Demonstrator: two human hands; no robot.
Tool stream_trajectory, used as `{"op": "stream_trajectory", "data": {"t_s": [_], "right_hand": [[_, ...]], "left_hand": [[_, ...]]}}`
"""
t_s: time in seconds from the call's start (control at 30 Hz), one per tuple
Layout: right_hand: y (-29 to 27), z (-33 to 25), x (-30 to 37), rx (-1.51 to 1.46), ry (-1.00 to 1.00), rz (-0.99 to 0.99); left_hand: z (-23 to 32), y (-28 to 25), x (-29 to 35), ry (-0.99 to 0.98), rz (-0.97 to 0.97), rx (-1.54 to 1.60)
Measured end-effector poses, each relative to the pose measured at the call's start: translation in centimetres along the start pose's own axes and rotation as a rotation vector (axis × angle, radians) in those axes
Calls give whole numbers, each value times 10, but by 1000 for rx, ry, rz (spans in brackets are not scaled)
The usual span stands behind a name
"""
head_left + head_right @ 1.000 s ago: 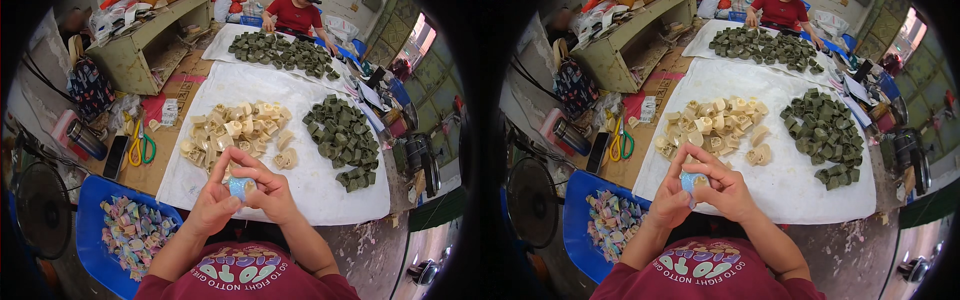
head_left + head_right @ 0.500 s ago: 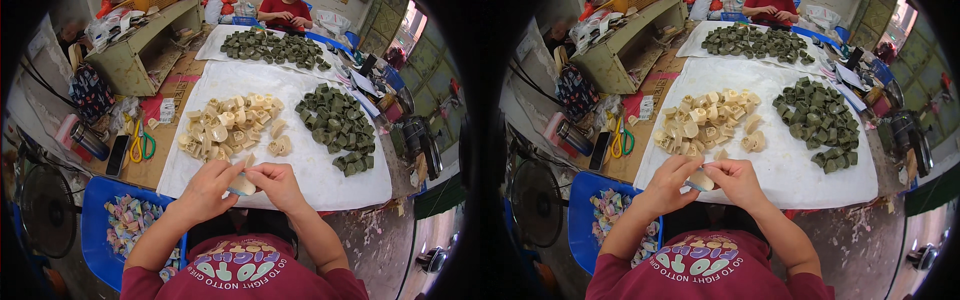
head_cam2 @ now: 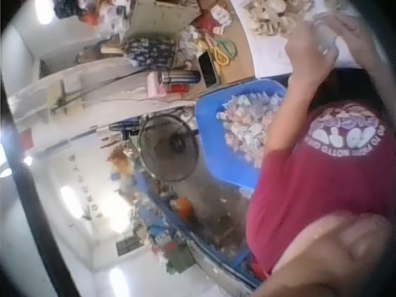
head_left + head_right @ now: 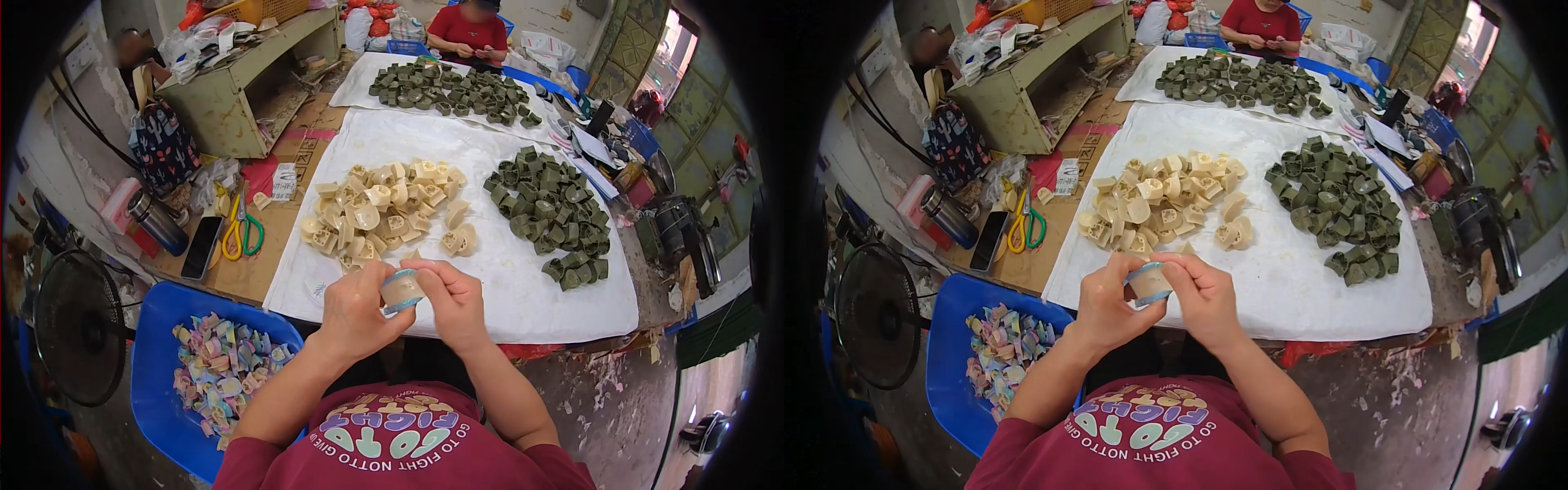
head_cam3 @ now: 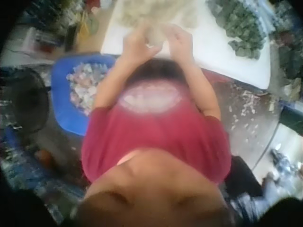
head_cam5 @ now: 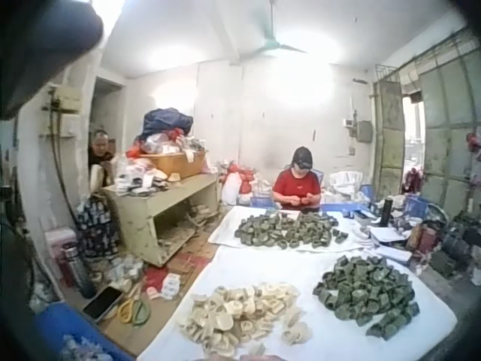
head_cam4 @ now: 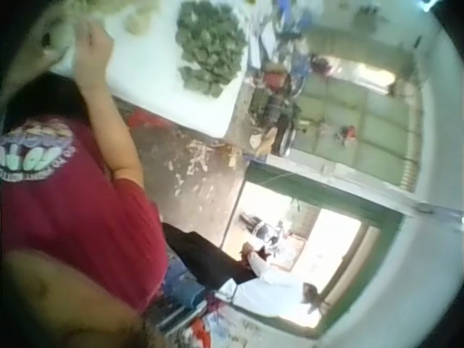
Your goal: The person sits at a table and repeatedly picks up small, beige plastic components. They insert a small, iridescent circular piece into the center of each beige part and then place the assembled unit into a blue bin. The process is repetitive and involves handling individual items one at a time.
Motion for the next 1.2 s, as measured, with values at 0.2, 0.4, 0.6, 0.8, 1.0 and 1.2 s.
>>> {"op": "stream_trajectory", "data": {"t_s": [0.2,0.4,0.6,0.8,1.0,1.2], "right_hand": [[10,4,1,-217,68,-23],[10,2,10,44,8,12],[0,-6,27,312,-33,-9],[-3,1,40,229,23,119],[28,27,53,-156,300,32],[66,48,51,-72,289,-36]], "left_hand": [[2,4,7,-138,144,104],[-2,10,12,-188,127,83],[1,10,15,-209,-145,117],[-6,15,39,-170,77,797],[-14,15,65,-274,199,951],[-35,8,67,-626,249,1393]]}}
Point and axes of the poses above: each hand's wrist, its own x-axis away from the middle knuckle, its own y-axis out of the palm, z = x × y, the point moved 3 cm from there along -x, towards the middle knuckle, and after that the axes turned 14 degrees about x, right-handed, at the moved point
